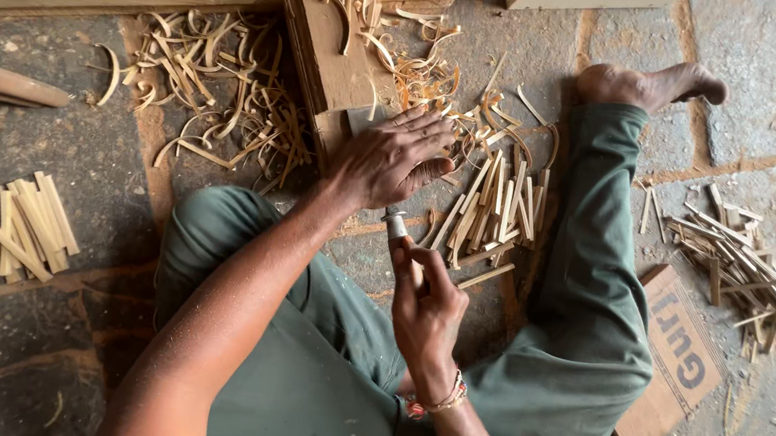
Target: The person sits on the floor and uses a chisel to carve small wooden sticks, producing wood shavings and finished pieces.
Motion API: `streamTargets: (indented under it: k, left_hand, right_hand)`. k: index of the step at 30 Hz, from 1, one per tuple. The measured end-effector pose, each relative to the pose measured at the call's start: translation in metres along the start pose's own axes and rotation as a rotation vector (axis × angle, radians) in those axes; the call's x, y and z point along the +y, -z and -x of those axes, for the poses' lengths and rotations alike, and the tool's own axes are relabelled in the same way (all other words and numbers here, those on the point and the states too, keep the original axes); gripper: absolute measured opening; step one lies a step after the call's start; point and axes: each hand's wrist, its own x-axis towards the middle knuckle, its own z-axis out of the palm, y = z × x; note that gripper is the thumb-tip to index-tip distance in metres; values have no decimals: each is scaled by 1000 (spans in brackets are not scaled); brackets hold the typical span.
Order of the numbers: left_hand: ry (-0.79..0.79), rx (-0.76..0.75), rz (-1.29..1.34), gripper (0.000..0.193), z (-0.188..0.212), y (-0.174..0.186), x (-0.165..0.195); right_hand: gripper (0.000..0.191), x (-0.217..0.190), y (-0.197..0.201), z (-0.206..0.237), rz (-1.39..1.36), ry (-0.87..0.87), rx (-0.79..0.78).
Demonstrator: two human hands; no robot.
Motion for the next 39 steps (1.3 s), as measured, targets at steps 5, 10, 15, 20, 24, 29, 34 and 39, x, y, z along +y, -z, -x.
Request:
streamTargets:
  k: [5,10,15,20,24,29,34,39]
  left_hand:
    - [93,454,-81,43,33,16,59]
    - [691,463,-14,20,51,52,67]
    - [887,286,-92,24,36,55,57]
    - [991,214,-106,19,26,59,57]
    - [1074,139,-48,18,26,66,55]
    - [1073,201,25,21,27,67,56]
    - [1041,279,90,25,28,75,55]
    - [1072,249,217,28,26,82,69]
  right_hand:
    - [23,10,18,3,-572,-442,6]
    - [26,28,30,21,-521,-345,90]
    - [23,45,19,32,-485,-239,78]
    - [22,50,17,30,-436,-273,69]
    - [22,48,18,29,-429,-266,54]
    - [22,46,20,29,-383,-248,57]
    - [22,40,23,27,-288,-242,81]
    - [21,24,41,30,-258,-171,105]
